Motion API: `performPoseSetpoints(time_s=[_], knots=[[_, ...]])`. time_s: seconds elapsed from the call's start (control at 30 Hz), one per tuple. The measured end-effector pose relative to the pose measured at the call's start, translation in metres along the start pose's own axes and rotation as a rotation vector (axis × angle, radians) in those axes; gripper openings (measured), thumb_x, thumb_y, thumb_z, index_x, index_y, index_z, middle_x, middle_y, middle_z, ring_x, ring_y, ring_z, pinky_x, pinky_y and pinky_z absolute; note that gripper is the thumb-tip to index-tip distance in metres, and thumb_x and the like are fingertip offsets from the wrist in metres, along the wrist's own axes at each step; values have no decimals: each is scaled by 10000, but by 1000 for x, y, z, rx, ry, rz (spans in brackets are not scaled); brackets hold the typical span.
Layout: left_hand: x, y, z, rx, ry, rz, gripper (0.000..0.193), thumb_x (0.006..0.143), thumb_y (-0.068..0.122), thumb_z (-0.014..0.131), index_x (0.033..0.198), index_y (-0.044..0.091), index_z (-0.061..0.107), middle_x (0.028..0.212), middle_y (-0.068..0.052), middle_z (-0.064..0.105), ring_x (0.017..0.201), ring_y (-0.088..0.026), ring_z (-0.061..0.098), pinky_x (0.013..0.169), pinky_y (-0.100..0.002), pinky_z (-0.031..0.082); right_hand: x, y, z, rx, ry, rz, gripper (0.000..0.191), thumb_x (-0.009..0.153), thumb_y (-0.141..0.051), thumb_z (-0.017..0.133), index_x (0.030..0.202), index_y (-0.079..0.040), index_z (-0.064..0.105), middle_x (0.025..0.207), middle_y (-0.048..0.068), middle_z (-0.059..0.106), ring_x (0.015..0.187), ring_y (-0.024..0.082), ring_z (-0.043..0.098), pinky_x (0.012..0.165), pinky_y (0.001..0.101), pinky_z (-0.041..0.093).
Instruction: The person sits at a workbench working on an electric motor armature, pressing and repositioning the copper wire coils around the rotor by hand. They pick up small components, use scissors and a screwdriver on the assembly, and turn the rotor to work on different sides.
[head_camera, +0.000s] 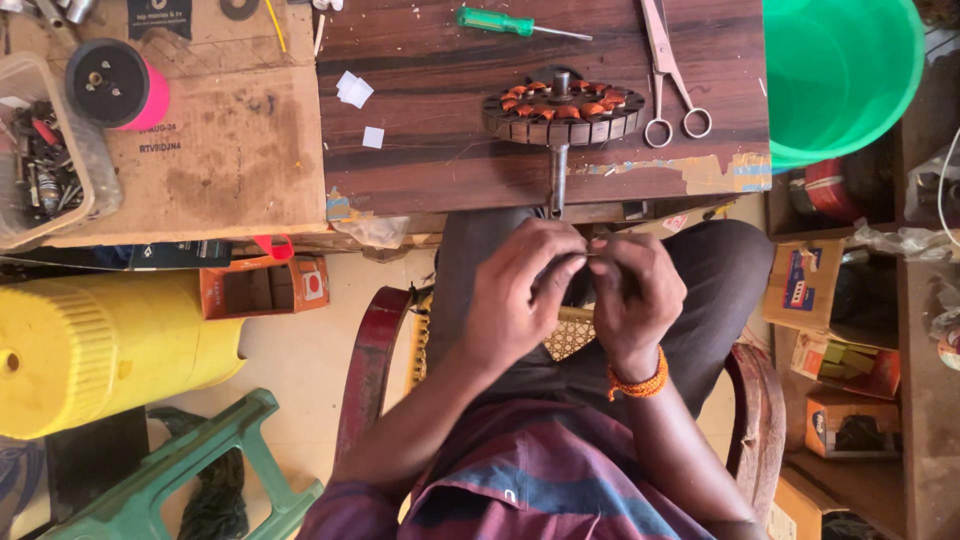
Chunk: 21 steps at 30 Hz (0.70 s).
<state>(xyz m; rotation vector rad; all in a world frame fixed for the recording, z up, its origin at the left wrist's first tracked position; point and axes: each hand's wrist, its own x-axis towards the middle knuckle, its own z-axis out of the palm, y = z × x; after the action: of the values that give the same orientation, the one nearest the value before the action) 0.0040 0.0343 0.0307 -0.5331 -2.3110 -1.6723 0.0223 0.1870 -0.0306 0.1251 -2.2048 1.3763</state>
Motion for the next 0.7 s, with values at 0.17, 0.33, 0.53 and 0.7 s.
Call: performPoseSetpoints(time_s=[0.17,0.33,0.53,0.7], knots=[[5,-7,-24,183,-125,94,182,932,35,744,1101,61,683,1068,-76,710,940,-259,732,823,-356,593,18,-18,-7,-7,-106,-101,267,896,45,821,1085,-39,653,1032,90,741,902,210,742,775,321,587],[-9,-14,-20,-41,-79,-51,147,898,15,778,1022,23,700,960,-96,710,871,-236,715,783,-329,558,21,-22,-21,70,-279,-119,274,845,44,799,1043,-98,673,1057,70,733,941,218,749,760,318,609],[-42,-48,-25,-360,-140,-320,181,974,-13,607,1154,-14,621,1014,-58,669,673,-85,611,500,-212,513,31,-20,-49,132,-538,-425,295,1053,-66,568,1342,-71,627,1121,68,628,1018,239,662,838,329,579],[-29,-85,-25,-459,-144,-359,189,964,-7,624,1153,-6,633,1019,-58,671,707,-96,619,541,-223,517,29,-21,-42,173,-530,-483,193,1110,-106,573,1296,-61,601,1208,76,624,1099,246,665,879,337,577]])
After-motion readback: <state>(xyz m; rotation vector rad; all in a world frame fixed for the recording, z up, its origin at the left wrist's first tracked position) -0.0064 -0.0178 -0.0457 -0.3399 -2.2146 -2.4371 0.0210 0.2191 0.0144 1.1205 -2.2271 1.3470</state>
